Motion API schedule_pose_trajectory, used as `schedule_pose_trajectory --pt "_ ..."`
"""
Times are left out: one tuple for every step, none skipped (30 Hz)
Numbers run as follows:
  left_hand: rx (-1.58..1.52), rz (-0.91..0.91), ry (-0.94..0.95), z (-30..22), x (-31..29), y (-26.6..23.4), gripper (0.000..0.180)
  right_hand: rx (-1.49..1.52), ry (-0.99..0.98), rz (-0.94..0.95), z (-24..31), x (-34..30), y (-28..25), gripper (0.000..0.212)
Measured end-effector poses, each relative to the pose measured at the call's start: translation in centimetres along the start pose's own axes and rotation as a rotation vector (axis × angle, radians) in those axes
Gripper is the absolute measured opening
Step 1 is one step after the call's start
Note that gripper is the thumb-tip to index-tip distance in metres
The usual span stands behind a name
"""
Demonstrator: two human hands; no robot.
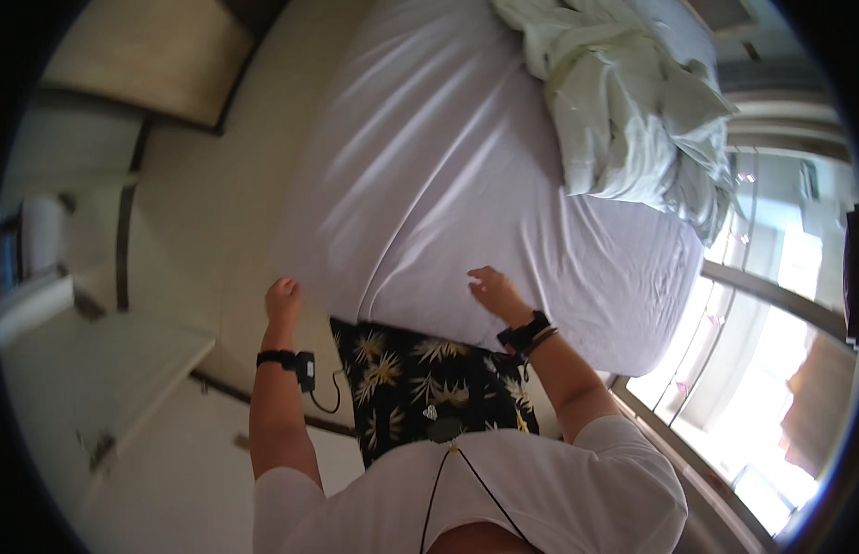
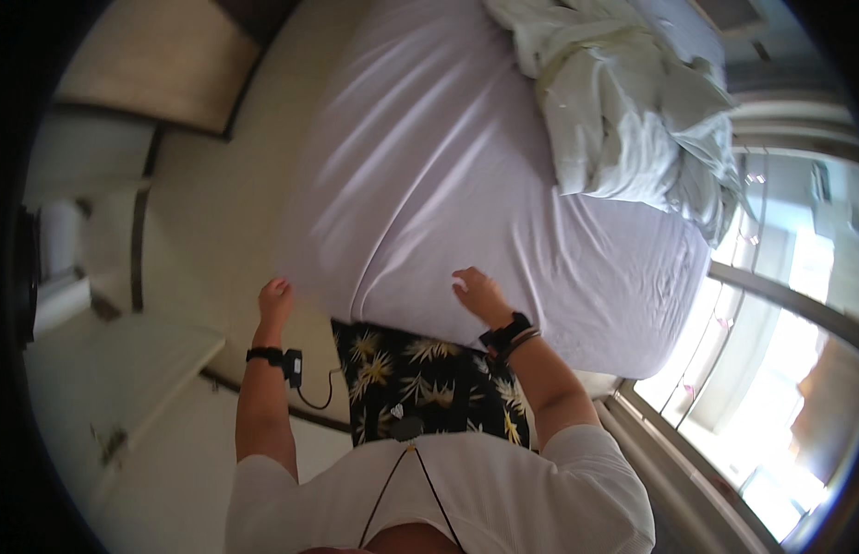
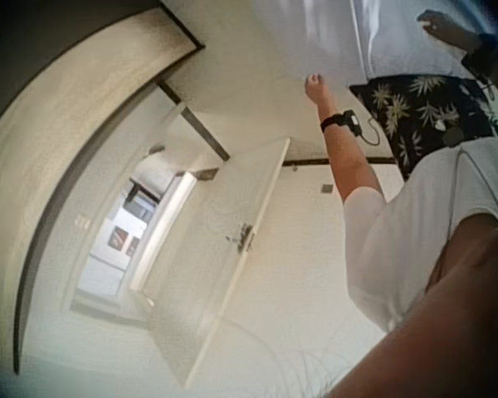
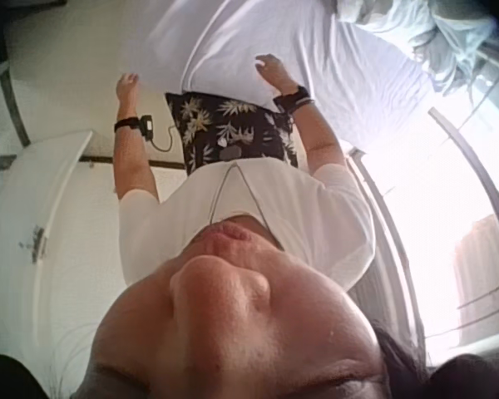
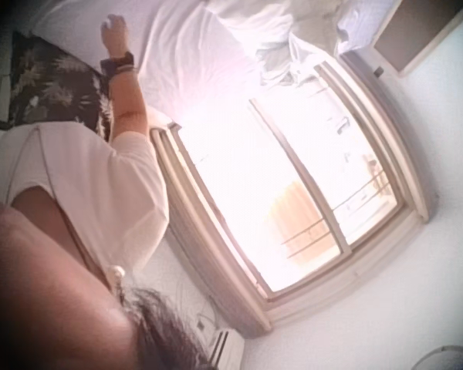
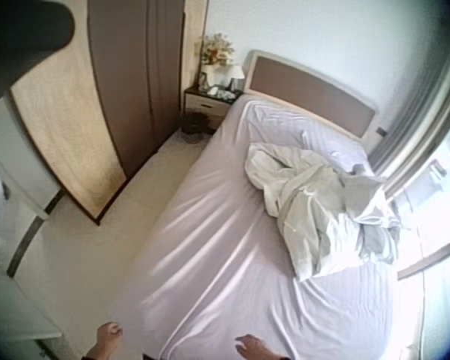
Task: The person tidies a bed by removing pillows and placing them in a cabinet, then pulls and smooths the bedsheet and a duvet across the mattress.
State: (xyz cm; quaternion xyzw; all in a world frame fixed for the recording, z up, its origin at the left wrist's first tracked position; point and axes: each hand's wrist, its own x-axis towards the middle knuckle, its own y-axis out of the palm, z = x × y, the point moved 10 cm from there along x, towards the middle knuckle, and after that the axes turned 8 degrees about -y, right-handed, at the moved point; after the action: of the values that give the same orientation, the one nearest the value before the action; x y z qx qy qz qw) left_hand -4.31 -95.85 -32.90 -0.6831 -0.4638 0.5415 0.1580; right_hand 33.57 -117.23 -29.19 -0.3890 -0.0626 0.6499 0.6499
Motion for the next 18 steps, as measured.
schedule_pose_trajectory --pt "0.041 -0.006 0.016 -0.1 2.3 1.1 0.033 0.056 0.012 -0.049 -0.9 0.1 0.5 0.029" --pt "0.081 -0.026 0.023 -0.6 4.1 1.8 0.038 0.027 0.036 -0.050 -0.9 0.8 0.3 0.035" --pt "0.072 -0.001 0.045 -1.0 5.9 2.8 0.038 0.001 0.053 -0.048 -0.9 1.7 -0.2 0.042" --pt "0.078 -0.035 0.059 -1.5 7.6 3.2 0.044 -0.104 -0.012 -0.101 -1.5 2.9 -1.3 0.052" --pt "0.085 -0.069 0.065 -2.0 8.6 3.7 0.051 -0.119 0.015 -0.110 -2.3 4.2 -2.5 0.052" --pt "0.078 -0.047 0.077 -2.4 9.4 4.9 0.051 -0.121 0.084 -0.240 -3.6 5.5 -5.3 0.053" --pt "0.110 -0.085 0.098 -3.6 9.9 5.3 0.055 -0.124 0.148 -0.374 -4.6 7.0 -8.4 0.055" --pt "0.144 -0.128 0.116 -4.6 10.3 5.4 0.060 -0.175 0.156 -0.455 -5.1 8.7 -11.3 0.057" --pt "0.137 -0.111 0.127 -5.3 10.5 5.8 0.060 -0.231 0.169 -0.536 -5.7 10.0 -14.4 0.059" --pt "0.173 -0.116 0.099 -5.9 10.6 6.1 0.058 -0.451 0.160 -0.563 -6.2 11.3 -17.4 0.060" --pt "0.216 -0.128 0.065 -6.0 10.6 6.1 0.057 -0.664 0.143 -0.579 -6.4 12.7 -19.7 0.062" --pt "0.210 -0.140 0.057 -5.6 10.5 4.6 0.057 -0.737 0.224 -0.506 -5.8 15.1 -21.6 0.067" --pt "0.223 -0.175 0.073 -5.6 10.3 4.0 0.050 -0.808 0.313 -0.431 -6.1 16.6 -23.5 0.071" --pt "0.233 -0.210 0.095 -5.9 10.2 3.8 0.043 -0.899 0.414 -0.415 -7.0 17.0 -25.2 0.077" --pt "0.226 -0.218 0.095 -6.1 10.1 4.0 0.043 -0.989 0.514 -0.401 -8.0 17.3 -26.9 0.084" --pt "0.231 -0.210 0.089 -6.2 10.2 4.1 0.036 -0.872 0.651 -0.422 -10.5 17.0 -28.4 0.095" --pt "0.233 -0.202 0.079 -6.3 10.1 4.5 0.029 -0.892 0.736 -0.488 -11.9 16.2 -30.0 0.099" --pt "0.224 -0.220 0.079 -6.4 10.2 4.6 0.029 -0.786 0.805 -0.497 -14.0 15.5 -31.0 0.091"
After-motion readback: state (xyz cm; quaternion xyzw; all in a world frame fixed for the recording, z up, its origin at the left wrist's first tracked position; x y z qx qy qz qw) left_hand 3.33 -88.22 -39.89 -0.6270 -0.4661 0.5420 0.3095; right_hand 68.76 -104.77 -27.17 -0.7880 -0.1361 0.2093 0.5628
